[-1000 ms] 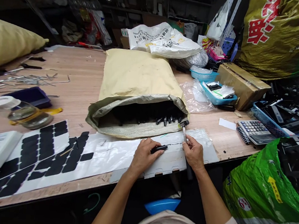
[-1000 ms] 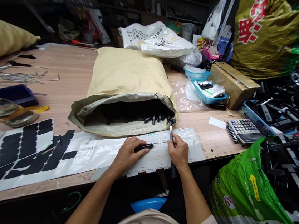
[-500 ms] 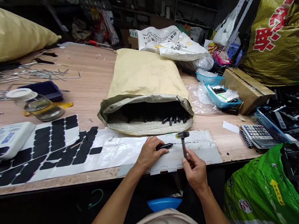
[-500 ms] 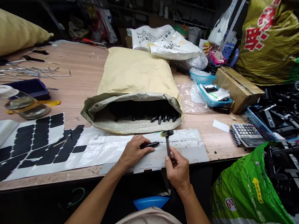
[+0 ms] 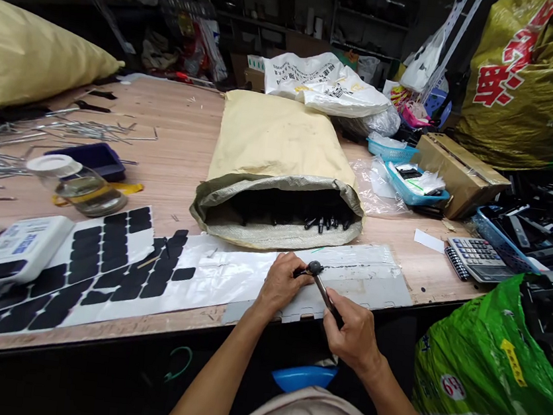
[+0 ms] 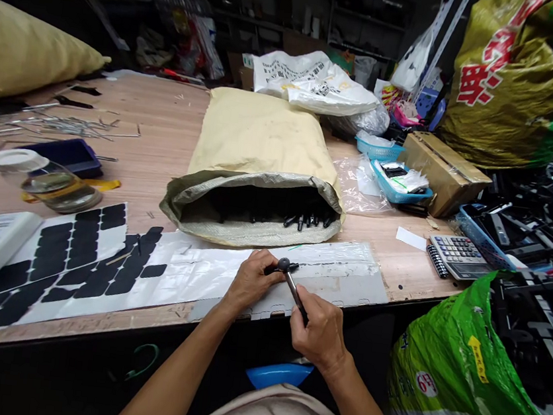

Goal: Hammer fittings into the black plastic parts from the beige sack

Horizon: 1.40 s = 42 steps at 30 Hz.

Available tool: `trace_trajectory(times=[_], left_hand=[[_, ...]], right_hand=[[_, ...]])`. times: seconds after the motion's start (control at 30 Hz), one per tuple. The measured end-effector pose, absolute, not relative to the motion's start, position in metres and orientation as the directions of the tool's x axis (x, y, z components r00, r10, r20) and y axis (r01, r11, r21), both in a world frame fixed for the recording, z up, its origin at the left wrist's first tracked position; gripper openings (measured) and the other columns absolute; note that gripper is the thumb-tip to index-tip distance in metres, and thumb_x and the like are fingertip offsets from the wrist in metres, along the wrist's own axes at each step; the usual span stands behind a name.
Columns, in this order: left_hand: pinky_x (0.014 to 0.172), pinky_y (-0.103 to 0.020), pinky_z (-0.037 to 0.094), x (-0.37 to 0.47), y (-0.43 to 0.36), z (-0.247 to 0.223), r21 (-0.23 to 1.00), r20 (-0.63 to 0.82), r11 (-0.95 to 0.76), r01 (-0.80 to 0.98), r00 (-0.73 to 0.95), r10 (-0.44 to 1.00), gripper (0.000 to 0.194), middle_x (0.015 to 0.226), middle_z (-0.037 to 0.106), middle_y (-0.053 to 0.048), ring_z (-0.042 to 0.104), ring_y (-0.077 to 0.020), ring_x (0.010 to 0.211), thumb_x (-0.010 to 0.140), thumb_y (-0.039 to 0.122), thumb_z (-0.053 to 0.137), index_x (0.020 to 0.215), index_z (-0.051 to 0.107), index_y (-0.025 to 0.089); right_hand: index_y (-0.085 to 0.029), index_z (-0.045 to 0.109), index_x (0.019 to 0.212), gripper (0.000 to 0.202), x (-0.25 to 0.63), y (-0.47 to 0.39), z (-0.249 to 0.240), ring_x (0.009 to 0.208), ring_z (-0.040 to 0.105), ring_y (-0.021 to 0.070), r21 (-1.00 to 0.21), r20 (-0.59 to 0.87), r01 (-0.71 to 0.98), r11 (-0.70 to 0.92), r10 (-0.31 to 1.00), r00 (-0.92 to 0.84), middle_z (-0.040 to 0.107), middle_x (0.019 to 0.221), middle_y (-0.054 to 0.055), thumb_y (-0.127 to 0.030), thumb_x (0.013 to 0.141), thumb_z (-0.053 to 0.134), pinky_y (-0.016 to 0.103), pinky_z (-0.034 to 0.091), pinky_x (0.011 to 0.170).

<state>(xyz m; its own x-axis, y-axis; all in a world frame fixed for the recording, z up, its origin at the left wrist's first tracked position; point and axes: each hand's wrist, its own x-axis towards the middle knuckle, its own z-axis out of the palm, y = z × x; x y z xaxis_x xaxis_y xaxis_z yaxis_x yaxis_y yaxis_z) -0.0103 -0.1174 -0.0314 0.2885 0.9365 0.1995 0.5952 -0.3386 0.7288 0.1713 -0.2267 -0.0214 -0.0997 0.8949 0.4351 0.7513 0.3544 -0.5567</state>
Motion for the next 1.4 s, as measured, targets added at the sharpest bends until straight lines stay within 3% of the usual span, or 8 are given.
trace_trajectory(times=[0.43,0.63,0.83,1.1,1.17,1.23,1.33,1.4], left_hand=[[0.078,-0.034,0.043,-0.011,-0.116,-0.037,0.7,0.235,-0.385,0.602,0.315,0.92,0.012,0.081,0.064,-0.001,0.055,-0.0209,0.085,0.082,0.027,0.074,0.077,0.065,0.021],[0.079,-0.036,0.042,-0.011,-0.12,-0.031,0.695,0.225,-0.386,0.606,0.326,0.918,0.018,0.085,0.064,-0.003,0.055,-0.0219,0.085,0.09,0.037,0.062,0.084,0.063,0.021],[0.06,-0.028,0.041,-0.02,-0.134,-0.022,0.875,0.136,-0.238,0.421,0.258,0.957,0.031,0.064,0.053,0.005,0.05,-0.0145,0.056,0.102,0.047,0.031,0.094,0.049,0.023],[0.061,-0.031,0.042,-0.008,-0.214,-0.05,0.578,0.624,-0.783,0.231,0.493,0.606,0.026,0.069,0.06,-0.002,0.054,-0.0166,0.059,0.101,0.038,0.037,0.094,0.055,0.02],[0.062,-0.031,0.043,0.002,-0.235,-0.069,0.617,0.51,-0.765,0.183,0.647,0.566,0.032,0.066,0.06,-0.002,0.054,-0.0161,0.056,0.101,0.042,0.036,0.089,0.056,0.02],[0.063,-0.031,0.045,0.009,-0.245,-0.091,0.729,0.201,-0.606,0.319,0.747,0.634,0.036,0.067,0.063,-0.003,0.059,-0.017,0.059,0.1,0.045,0.037,0.087,0.059,0.02],[0.076,-0.033,0.053,0.01,-0.238,-0.12,0.69,-0.354,-0.23,0.686,0.598,0.719,0.043,0.088,0.074,-0.007,0.071,-0.0236,0.083,0.099,0.05,0.036,0.103,0.069,0.023],[0.096,-0.039,0.052,0.007,-0.228,-0.133,0.581,-0.522,-0.109,0.807,0.472,0.71,0.045,0.116,0.074,-0.008,0.068,-0.0285,0.11,0.098,0.049,0.037,0.122,0.069,0.027]], right_hand=[[-0.018,0.073,0.124,0.04,0.185,-0.214,-0.019,0.098,0.075,0.0278,-0.642,0.424,0.724,0.253,0.903,0.061,0.077,0.113,0.012,-0.023,0.087,0.057,0.036,0.06,0.088],[-0.014,0.074,0.118,0.04,0.226,-0.16,-0.013,0.063,0.063,0.0172,-0.917,0.247,0.39,0.085,0.889,0.386,0.07,0.07,0.001,-0.034,0.085,0.062,0.027,0.052,0.062],[-0.01,0.076,0.095,0.034,0.252,-0.128,-0.035,0.05,0.048,0.0147,-0.94,0.121,0.331,-0.086,0.821,0.557,0.062,0.058,0.0,-0.034,0.08,0.056,0.026,0.04,0.051],[-0.013,0.075,0.111,0.043,0.248,-0.132,-0.037,0.057,0.054,0.017,-0.892,0.152,0.444,-0.089,0.865,0.478,0.061,0.061,-0.002,-0.039,0.082,0.058,0.027,0.045,0.063],[-0.014,0.075,0.11,0.041,0.249,-0.131,-0.04,0.056,0.053,0.0166,-0.896,0.145,0.433,-0.097,0.859,0.491,0.06,0.06,-0.002,-0.039,0.082,0.057,0.027,0.045,0.061],[-0.015,0.076,0.11,0.041,0.25,-0.13,-0.043,0.056,0.052,0.0164,-0.895,0.151,0.435,-0.095,0.855,0.497,0.06,0.059,-0.002,-0.039,0.082,0.058,0.026,0.045,0.061],[-0.015,0.076,0.111,0.041,0.25,-0.13,-0.044,0.056,0.052,0.0162,-0.891,0.162,0.445,-0.087,0.856,0.491,0.059,0.058,-0.003,-0.039,0.082,0.058,0.026,0.046,0.062],[-0.015,0.076,0.11,0.04,0.249,-0.131,-0.043,0.055,0.052,0.0162,-0.888,0.165,0.453,-0.083,0.861,0.482,0.059,0.058,-0.003,-0.038,0.083,0.058,0.026,0.046,0.062]])
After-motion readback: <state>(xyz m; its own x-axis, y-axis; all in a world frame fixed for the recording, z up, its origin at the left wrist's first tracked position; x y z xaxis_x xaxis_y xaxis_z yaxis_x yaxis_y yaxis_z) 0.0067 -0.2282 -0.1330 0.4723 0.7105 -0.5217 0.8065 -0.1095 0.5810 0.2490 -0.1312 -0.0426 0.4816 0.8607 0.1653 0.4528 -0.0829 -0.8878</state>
